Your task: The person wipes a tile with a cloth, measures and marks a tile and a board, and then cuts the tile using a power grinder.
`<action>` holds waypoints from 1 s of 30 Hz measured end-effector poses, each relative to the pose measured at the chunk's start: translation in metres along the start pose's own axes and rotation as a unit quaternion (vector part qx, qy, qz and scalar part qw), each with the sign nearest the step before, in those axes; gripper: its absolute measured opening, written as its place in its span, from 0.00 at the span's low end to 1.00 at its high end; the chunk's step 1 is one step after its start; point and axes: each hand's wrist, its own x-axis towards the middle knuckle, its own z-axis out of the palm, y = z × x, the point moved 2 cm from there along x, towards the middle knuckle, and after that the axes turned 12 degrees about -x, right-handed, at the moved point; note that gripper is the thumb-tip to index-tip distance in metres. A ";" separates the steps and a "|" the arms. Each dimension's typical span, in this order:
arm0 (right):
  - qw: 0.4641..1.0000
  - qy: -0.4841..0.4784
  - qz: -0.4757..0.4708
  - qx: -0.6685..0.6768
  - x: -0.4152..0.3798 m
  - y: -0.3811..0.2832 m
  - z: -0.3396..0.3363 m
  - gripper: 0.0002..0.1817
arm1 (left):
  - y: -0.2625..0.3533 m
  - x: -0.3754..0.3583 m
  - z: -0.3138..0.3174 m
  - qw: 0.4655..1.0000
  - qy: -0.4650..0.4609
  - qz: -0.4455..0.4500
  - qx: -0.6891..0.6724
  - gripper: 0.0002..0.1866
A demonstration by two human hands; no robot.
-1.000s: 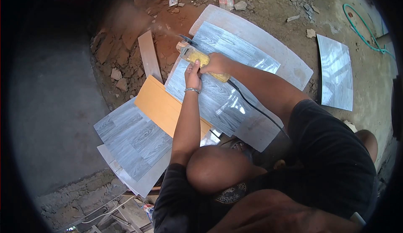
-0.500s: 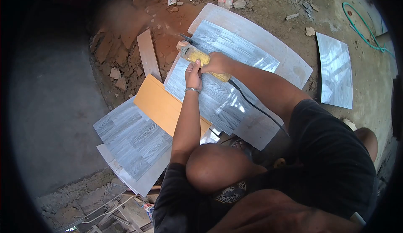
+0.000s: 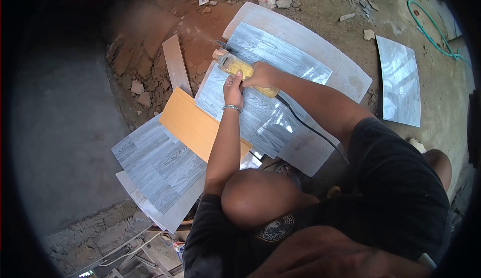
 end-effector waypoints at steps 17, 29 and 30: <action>1.000 0.017 -0.007 -0.003 -0.013 0.013 0.005 0.45 | -0.007 -0.017 0.013 1.000 0.008 -0.004 0.025 0.13; 1.000 0.025 -0.003 -0.002 -0.023 0.023 0.009 0.44 | -0.016 -0.025 0.012 1.000 -0.004 -0.018 0.003 0.12; 1.000 0.017 -0.001 0.001 -0.025 0.023 0.008 0.44 | -0.018 -0.024 0.009 1.000 -0.004 -0.019 0.003 0.12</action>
